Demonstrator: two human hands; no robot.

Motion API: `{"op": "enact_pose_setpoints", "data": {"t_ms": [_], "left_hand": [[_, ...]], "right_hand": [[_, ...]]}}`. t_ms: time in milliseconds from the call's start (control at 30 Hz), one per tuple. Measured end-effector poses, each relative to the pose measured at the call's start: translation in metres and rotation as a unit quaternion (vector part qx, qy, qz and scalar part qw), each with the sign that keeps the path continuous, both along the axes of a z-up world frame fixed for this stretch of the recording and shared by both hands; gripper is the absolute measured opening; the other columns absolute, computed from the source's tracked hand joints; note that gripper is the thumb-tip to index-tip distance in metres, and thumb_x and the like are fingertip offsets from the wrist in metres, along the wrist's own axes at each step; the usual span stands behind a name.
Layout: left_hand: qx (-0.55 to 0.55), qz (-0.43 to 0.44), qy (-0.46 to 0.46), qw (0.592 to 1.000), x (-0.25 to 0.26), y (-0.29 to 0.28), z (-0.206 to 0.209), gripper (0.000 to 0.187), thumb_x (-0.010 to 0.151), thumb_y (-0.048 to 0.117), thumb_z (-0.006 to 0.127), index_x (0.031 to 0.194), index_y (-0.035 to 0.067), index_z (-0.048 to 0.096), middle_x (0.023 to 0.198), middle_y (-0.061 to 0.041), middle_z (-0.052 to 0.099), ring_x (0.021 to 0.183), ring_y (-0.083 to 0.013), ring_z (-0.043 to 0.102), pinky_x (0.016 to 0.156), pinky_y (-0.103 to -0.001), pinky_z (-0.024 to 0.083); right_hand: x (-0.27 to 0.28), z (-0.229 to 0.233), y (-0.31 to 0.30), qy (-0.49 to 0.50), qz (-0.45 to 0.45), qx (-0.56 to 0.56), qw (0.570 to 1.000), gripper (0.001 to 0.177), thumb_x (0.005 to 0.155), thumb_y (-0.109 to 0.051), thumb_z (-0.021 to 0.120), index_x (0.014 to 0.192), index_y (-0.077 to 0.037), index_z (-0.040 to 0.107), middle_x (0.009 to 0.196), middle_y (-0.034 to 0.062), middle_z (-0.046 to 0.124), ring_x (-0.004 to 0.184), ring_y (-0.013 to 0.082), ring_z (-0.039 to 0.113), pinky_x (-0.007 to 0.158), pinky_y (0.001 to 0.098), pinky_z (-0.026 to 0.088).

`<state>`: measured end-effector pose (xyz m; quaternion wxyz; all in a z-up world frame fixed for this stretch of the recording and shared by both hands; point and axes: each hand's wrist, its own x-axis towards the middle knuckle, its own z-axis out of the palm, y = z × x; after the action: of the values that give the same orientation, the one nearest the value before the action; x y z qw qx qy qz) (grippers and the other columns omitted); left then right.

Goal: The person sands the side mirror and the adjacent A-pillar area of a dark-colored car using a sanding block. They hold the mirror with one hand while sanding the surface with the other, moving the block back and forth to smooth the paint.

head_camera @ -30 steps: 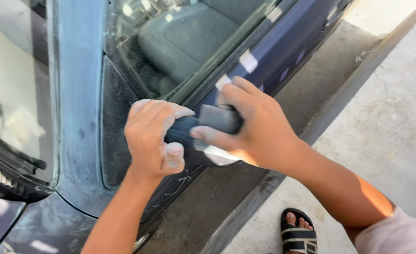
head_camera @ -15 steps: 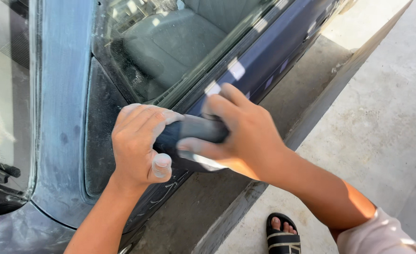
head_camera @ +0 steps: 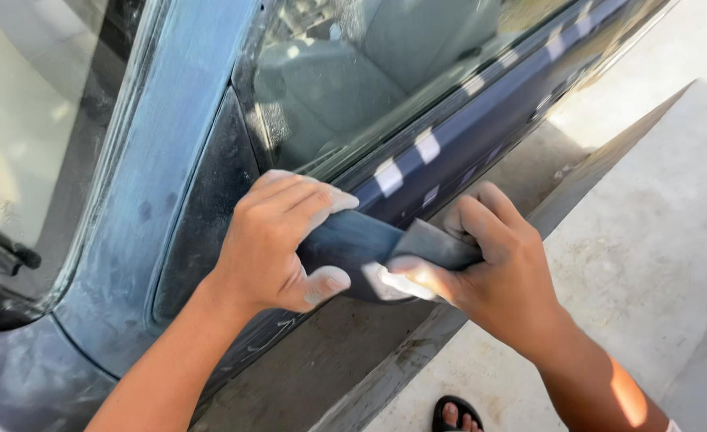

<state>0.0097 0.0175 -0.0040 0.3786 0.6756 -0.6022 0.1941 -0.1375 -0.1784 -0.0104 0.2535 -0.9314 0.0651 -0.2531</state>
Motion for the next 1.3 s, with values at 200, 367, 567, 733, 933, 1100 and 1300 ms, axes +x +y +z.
{"op": "enact_pose_setpoints", "data": {"t_ms": [200,367,567,733,933,1100,1300], "left_hand": [[0.040,-0.021,0.069,0.997,0.009,0.011,0.002,0.096,0.094,0.076,0.022,0.134,-0.004,0.057,0.103,-0.013,0.074,0.095,-0.0354,0.072,0.088,-0.047,0.047],[0.020,-0.110,0.087,0.990,0.037,0.022,-0.015,0.068,0.103,0.061,0.035,0.135,0.005,0.056,0.121,-0.008,0.076,0.112,-0.0295,0.076,0.094,-0.044,0.055],[-0.031,-0.119,0.169,0.978,0.043,0.022,-0.022,0.079,0.104,0.071,0.030,0.148,0.007,0.047,0.140,-0.015,0.064,0.118,-0.0322,0.073,0.095,-0.053,0.063],[0.013,-0.058,0.252,0.966,0.043,0.027,-0.016,0.080,0.092,0.070,0.034,0.119,0.001,0.064,0.082,-0.002,0.062,0.034,-0.0122,0.038,0.041,-0.028,0.033],[-0.021,-0.066,0.237,0.969,0.045,0.029,-0.009,0.082,0.093,0.070,0.032,0.110,-0.002,0.065,0.051,-0.001,0.042,0.037,-0.0137,0.046,0.046,-0.033,0.035],[-0.024,-0.077,0.245,0.966,0.048,0.028,-0.016,0.079,0.098,0.067,0.025,0.106,0.000,0.067,0.075,-0.002,0.067,0.035,-0.0155,0.038,0.054,-0.035,0.042],[-0.021,-0.082,0.273,0.958,0.050,0.033,-0.012,0.081,0.091,0.071,0.034,0.109,0.001,0.070,0.041,0.001,0.048,0.043,-0.0138,0.061,0.061,-0.030,0.052]], "right_hand": [[0.034,0.010,0.019,0.010,-0.009,-0.101,0.995,0.070,0.076,-0.073,0.081,0.078,-0.017,0.039,0.084,-0.0027,0.040,0.060,0.0149,0.037,0.042,0.0336,0.039],[0.017,0.013,0.003,0.034,0.016,-0.052,0.998,0.064,0.078,-0.061,0.078,0.080,-0.012,0.037,0.083,0.0002,0.034,0.067,0.0150,0.031,0.053,0.0312,0.032],[0.027,0.011,0.008,-0.025,0.015,-0.121,0.992,0.070,0.074,-0.059,0.083,0.078,-0.008,0.036,0.081,0.0040,0.035,0.068,0.0173,0.030,0.053,0.0324,0.027],[0.030,0.020,0.021,0.011,-0.006,-0.155,0.988,0.069,0.074,-0.065,0.082,0.081,-0.009,0.041,0.083,0.0018,0.033,0.063,0.0178,0.027,0.048,0.0352,0.029],[0.026,0.015,0.031,-0.014,-0.026,-0.137,0.990,0.074,0.071,-0.062,0.080,0.077,-0.008,0.029,0.079,0.0025,0.028,0.067,0.0157,0.022,0.055,0.0336,0.020],[0.039,0.018,0.049,0.003,-0.018,-0.194,0.981,0.075,0.074,-0.070,0.083,0.089,-0.013,0.037,0.085,0.0015,0.037,0.059,0.0185,0.029,0.044,0.0357,0.032],[0.023,0.014,0.037,-0.006,-0.085,-0.048,0.995,0.065,0.073,-0.058,0.076,0.073,-0.010,0.033,0.076,0.0001,0.030,0.068,0.0151,0.025,0.061,0.0313,0.020]]}}
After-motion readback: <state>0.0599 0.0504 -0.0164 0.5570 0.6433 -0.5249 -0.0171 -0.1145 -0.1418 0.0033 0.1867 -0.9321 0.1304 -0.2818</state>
